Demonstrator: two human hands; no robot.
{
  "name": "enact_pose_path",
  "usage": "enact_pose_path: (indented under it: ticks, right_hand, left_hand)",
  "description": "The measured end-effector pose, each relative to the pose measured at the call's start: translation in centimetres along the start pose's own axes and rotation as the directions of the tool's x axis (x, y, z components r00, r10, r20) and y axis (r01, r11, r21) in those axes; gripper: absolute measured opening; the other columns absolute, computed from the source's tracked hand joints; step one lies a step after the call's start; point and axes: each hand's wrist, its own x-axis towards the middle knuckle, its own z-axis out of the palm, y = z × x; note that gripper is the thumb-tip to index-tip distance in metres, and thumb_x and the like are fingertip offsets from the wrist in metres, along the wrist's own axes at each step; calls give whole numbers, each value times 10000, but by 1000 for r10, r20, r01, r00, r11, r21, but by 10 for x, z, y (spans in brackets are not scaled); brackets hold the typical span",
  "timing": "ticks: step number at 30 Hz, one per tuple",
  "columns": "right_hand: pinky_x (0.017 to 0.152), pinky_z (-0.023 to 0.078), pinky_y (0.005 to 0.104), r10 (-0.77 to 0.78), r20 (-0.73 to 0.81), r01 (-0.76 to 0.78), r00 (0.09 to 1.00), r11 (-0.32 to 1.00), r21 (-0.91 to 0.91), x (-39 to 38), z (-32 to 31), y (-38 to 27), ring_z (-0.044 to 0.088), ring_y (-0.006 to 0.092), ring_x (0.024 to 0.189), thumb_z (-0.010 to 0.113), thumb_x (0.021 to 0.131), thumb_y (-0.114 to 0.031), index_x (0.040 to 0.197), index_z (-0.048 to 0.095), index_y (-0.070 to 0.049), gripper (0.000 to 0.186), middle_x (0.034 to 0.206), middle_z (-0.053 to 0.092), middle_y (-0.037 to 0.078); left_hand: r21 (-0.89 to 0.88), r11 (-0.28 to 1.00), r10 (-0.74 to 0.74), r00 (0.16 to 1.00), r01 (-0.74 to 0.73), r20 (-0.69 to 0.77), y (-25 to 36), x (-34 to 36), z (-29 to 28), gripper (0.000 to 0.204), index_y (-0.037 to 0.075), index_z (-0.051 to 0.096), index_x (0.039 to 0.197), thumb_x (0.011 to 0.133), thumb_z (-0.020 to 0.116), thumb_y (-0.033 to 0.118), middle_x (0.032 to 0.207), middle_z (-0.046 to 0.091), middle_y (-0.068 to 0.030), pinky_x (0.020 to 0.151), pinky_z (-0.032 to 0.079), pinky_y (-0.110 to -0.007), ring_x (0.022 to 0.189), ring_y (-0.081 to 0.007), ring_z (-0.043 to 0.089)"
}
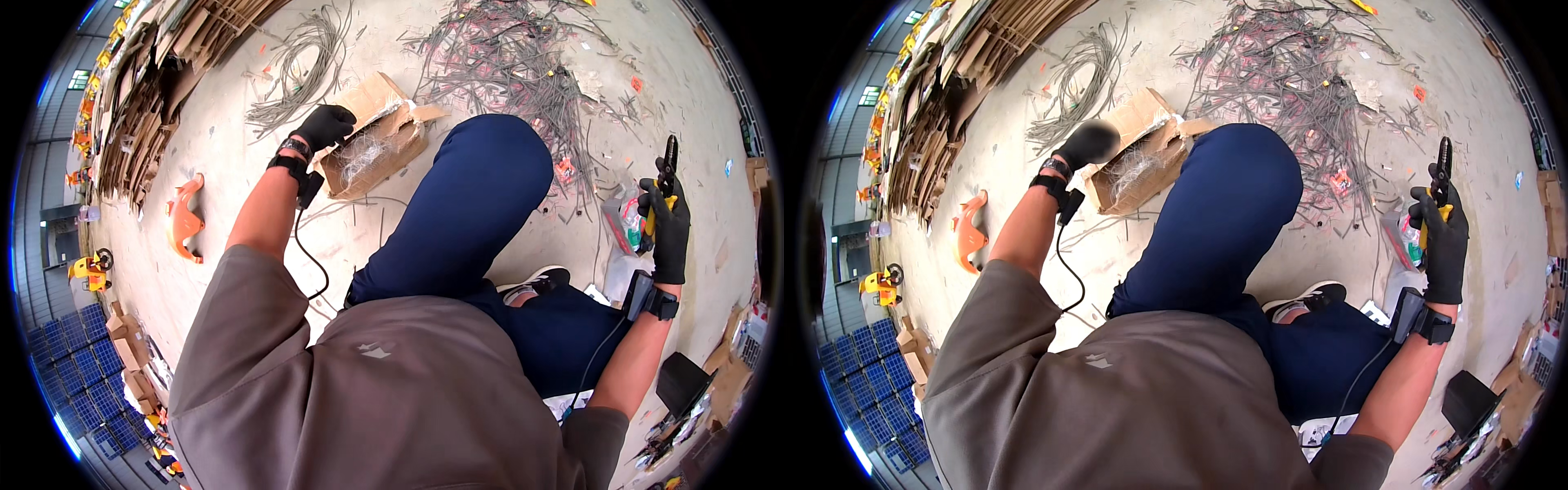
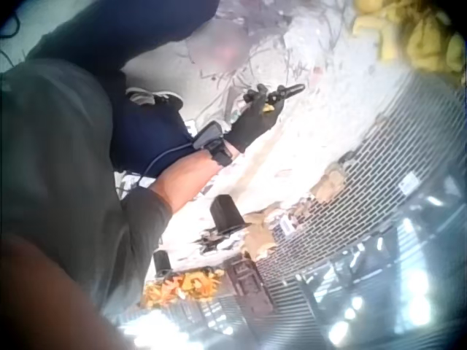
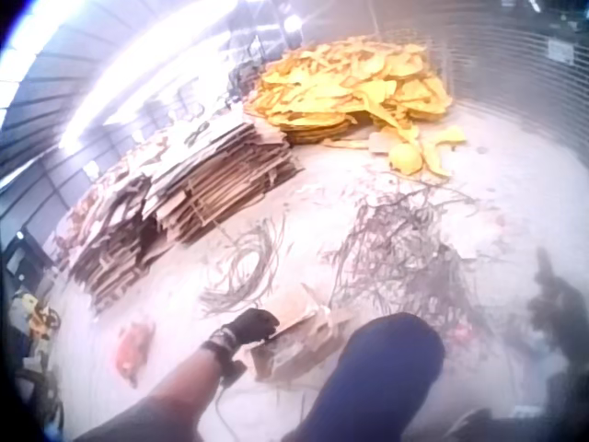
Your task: The person uses a pair of wire strippers to remove the insulation from the end of a black wire while sitting on the floor of a warehouse.
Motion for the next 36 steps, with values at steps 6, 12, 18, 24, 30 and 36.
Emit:
enact_pose_path:
  ticks: [6, 12, 18, 24, 30, 36]
  right_hand:
    - [673, 493, 251, 33, -33, -33, 999, 999, -12, 3, 2, 1, 602, 94, 770, 598, 1017, -162, 1441, 520, -51, 445, 1029, 704, 80]
    - [676, 495, 251, 45, -32, -46, 998, 998, -43, 4, -2, 5, 609, 97, 777, 594, 1021, -168, 1432, 524, -50, 434, 1025, 711, 83]
    - [695, 501, 256, 47, -11, -47, 999, 999, 0, 4, 2, 3, 616, 97, 790, 604, 1011, -154, 1434, 518, -35, 448, 1033, 710, 93]
    - [686, 492, 244, 80, 62, -78, 995, 996, -36, 4, 7, 5, 580, 77, 743, 605, 1002, -143, 1429, 522, -30, 449, 1004, 696, 62]
    - [669, 498, 242, 131, 151, -123, 980, 990, -64, 5, 15, 26, 573, 75, 724, 608, 1001, -147, 1388, 546, -30, 409, 974, 671, 29]
    - [597, 478, 239, 137, 178, -86, 974, 959, -269, 3, 34, 29, 568, 67, 684, 663, 963, -163, 1319, 604, -18, 389, 842, 621, 1]
  left_hand:
    - [79, 990, 115, 993, -116, 15, -36, 1, -10, 401, 40, 731, 1136, 736, 738, 68, 1111, 746, -128, 912, 543, -322, 1023, -253, 694]
    - [-141, 969, -199, 979, 202, 31, -8, -14, -20, 403, 50, 740, 1150, 794, 797, 230, 1040, 758, -76, 856, 549, -358, 942, -180, 701]
    - [-784, 614, -298, 946, 91, -124, -8, -28, -6, 512, 15, 545, 1410, 902, 608, 36, 1015, 746, -138, 684, 604, -325, 872, -235, 728]
    - [-604, 757, -398, 909, 250, -123, -3, -28, -3, 467, 29, 634, 1330, 865, 662, 55, 1014, 747, -74, 684, 568, -333, 866, -140, 693]
    - [35, 999, -12, 907, 30, -421, -15, -25, 28, 588, 104, 636, 1344, 763, 634, 13, 1150, 711, -161, 884, 548, -386, 1041, -285, 686]
    - [315, 926, -130, 959, 208, -252, 47, -2, 21, 300, 106, 751, 1104, 864, 681, 271, 958, 731, -192, 882, 543, -453, 972, -379, 690]
